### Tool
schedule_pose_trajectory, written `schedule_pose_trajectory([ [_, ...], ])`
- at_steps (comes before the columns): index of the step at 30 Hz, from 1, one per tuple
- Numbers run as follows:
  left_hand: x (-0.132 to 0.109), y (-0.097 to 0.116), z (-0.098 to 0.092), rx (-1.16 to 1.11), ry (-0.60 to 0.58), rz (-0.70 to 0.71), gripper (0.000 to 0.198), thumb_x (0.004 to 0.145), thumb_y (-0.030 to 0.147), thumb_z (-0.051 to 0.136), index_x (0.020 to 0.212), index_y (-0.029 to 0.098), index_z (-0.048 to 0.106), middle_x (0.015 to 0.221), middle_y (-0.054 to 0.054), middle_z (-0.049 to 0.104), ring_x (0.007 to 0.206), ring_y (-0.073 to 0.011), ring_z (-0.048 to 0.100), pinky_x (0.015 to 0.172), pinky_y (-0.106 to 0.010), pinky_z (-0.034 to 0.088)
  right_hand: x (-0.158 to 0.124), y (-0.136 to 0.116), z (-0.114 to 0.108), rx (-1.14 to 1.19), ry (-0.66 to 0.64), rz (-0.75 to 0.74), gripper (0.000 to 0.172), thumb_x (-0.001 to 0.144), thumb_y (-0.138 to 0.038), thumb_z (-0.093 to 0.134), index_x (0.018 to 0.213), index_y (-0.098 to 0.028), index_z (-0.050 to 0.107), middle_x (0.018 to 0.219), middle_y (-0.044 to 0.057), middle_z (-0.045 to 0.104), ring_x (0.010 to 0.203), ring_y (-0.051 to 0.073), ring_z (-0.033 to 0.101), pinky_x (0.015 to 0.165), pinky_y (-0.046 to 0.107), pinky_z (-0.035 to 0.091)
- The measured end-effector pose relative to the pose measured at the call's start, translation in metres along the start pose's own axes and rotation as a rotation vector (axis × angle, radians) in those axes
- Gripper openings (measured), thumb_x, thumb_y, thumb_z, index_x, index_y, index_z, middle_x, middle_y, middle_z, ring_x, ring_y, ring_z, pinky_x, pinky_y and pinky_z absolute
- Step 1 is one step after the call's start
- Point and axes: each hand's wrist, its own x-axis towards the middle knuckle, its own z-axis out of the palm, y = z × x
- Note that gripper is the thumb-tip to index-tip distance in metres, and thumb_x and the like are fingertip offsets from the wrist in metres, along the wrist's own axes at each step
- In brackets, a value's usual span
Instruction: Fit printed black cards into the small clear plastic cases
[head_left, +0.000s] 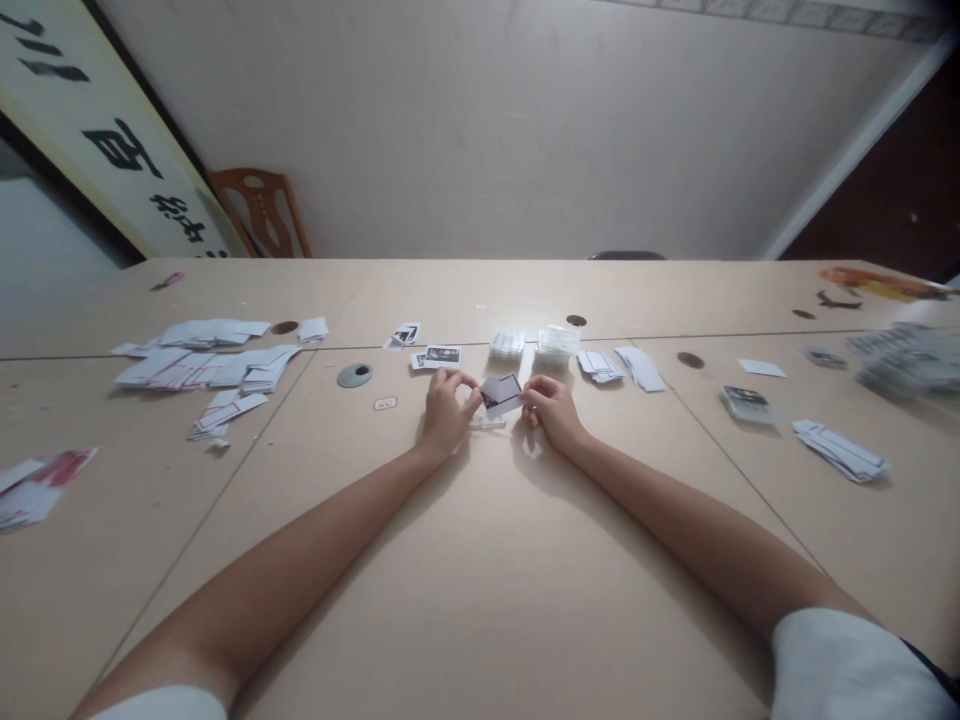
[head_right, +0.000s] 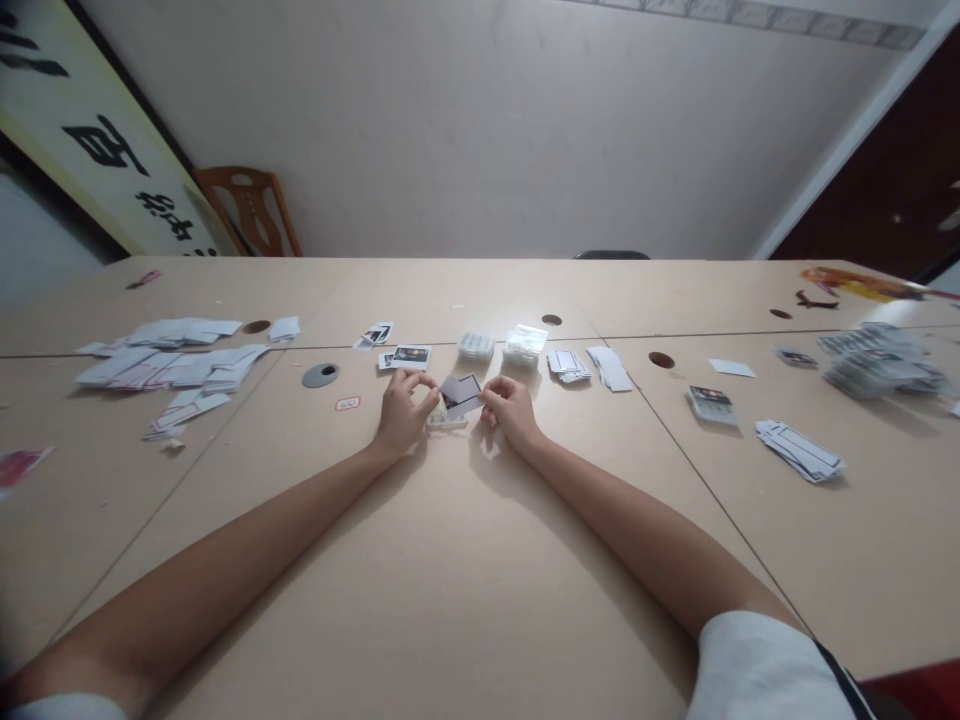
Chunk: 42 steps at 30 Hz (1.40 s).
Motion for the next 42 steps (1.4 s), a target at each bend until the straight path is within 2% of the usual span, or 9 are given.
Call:
schedule_pose_trajectory([
  [3, 0.000, -0.002, 0.000, -0.017, 0.005, -0.010, 0.003, 0.082, 0.020, 0.063, 0.081, 0.019, 0.065, 0.093, -0.006, 0.055, 0.099, -0.0268, 0.058, 0.093, -0.043, 0.047, 0.000, 0.000, 0.000, 0.012, 0.002, 0.001, 0.015, 0.069, -0.024, 0.070, 0.068, -0.020, 0.056, 0.044, -0.007, 0.056, 0.035, 0.008, 0.047, 0.034, 0.017, 0.032],
  [8, 0.000, -0.003, 0.000, -0.052, 0.015, 0.002, 0.010, 0.088, 0.026, 0.059, 0.087, 0.019, 0.065, 0.096, -0.006, 0.059, 0.099, -0.0255, 0.059, 0.090, -0.041, 0.048, 0.002, 0.002, 0.001, 0.030, -0.020, 0.009, 0.019, 0.069, -0.028, 0.073, 0.073, -0.020, 0.056, 0.059, -0.003, 0.067, 0.042, 0.011, 0.059, 0.037, 0.018, 0.041],
  [13, 0.000, -0.002, -0.001, -0.072, 0.005, 0.024, 0.021, 0.096, 0.034, 0.050, 0.090, 0.019, 0.064, 0.095, -0.007, 0.061, 0.096, -0.0237, 0.061, 0.086, -0.038, 0.050, 0.002, 0.004, 0.000, 0.034, -0.036, 0.001, 0.025, 0.072, -0.034, 0.076, 0.075, -0.021, 0.055, 0.065, -0.002, 0.070, 0.045, 0.011, 0.063, 0.039, 0.018, 0.045],
  [16, -0.001, 0.001, -0.002, -0.063, -0.023, 0.045, 0.016, 0.093, 0.035, 0.058, 0.091, 0.020, 0.066, 0.096, -0.006, 0.063, 0.097, -0.0236, 0.061, 0.089, -0.038, 0.048, 0.001, 0.003, -0.001, 0.030, -0.055, -0.006, 0.028, 0.072, -0.037, 0.078, 0.077, -0.020, 0.056, 0.068, -0.001, 0.072, 0.047, 0.012, 0.065, 0.041, 0.018, 0.047],
  [21, -0.003, 0.009, -0.004, -0.024, -0.059, 0.102, 0.015, 0.082, 0.031, 0.074, 0.090, 0.021, 0.065, 0.094, -0.004, 0.062, 0.097, -0.0236, 0.059, 0.090, -0.037, 0.046, -0.001, 0.001, 0.000, -0.017, -0.162, -0.011, 0.033, 0.072, -0.043, 0.080, 0.082, -0.020, 0.059, 0.064, -0.002, 0.070, 0.050, 0.014, 0.067, 0.046, 0.021, 0.051],
  [25, -0.002, 0.008, -0.003, 0.014, -0.047, 0.116, 0.007, 0.082, 0.020, 0.069, 0.086, 0.020, 0.063, 0.091, -0.004, 0.062, 0.093, -0.0234, 0.059, 0.085, -0.036, 0.047, -0.004, -0.002, 0.001, -0.055, -0.224, -0.022, 0.032, 0.071, -0.043, 0.081, 0.079, -0.020, 0.060, 0.060, -0.003, 0.067, 0.052, 0.014, 0.067, 0.052, 0.023, 0.054],
  [28, -0.002, 0.008, -0.002, 0.027, -0.043, 0.128, 0.007, 0.082, 0.016, 0.066, 0.083, 0.020, 0.061, 0.088, -0.003, 0.065, 0.090, -0.0225, 0.060, 0.081, -0.034, 0.046, -0.005, -0.005, 0.002, -0.087, -0.236, -0.015, 0.031, 0.071, -0.044, 0.080, 0.076, -0.020, 0.061, 0.058, -0.003, 0.066, 0.049, 0.014, 0.065, 0.050, 0.024, 0.053],
  [34, -0.005, 0.012, -0.003, 0.040, -0.093, 0.195, 0.007, 0.082, 0.014, 0.063, 0.080, 0.021, 0.062, 0.082, -0.001, 0.070, 0.080, -0.0204, 0.064, 0.076, -0.032, 0.045, -0.006, -0.008, 0.001, -0.104, -0.230, -0.042, 0.031, 0.077, -0.046, 0.075, 0.075, -0.018, 0.064, 0.074, 0.002, 0.072, 0.049, 0.011, 0.064, 0.046, 0.021, 0.049],
  [42, -0.007, 0.012, -0.003, 0.040, -0.061, 0.192, 0.011, 0.079, 0.012, 0.066, 0.085, 0.021, 0.064, 0.084, -0.001, 0.073, 0.080, -0.0202, 0.067, 0.077, -0.032, 0.046, -0.006, -0.007, 0.002, -0.130, -0.198, -0.025, 0.020, 0.076, -0.032, 0.071, 0.064, -0.018, 0.063, 0.051, -0.001, 0.063, 0.042, 0.011, 0.057, 0.046, 0.021, 0.046],
])
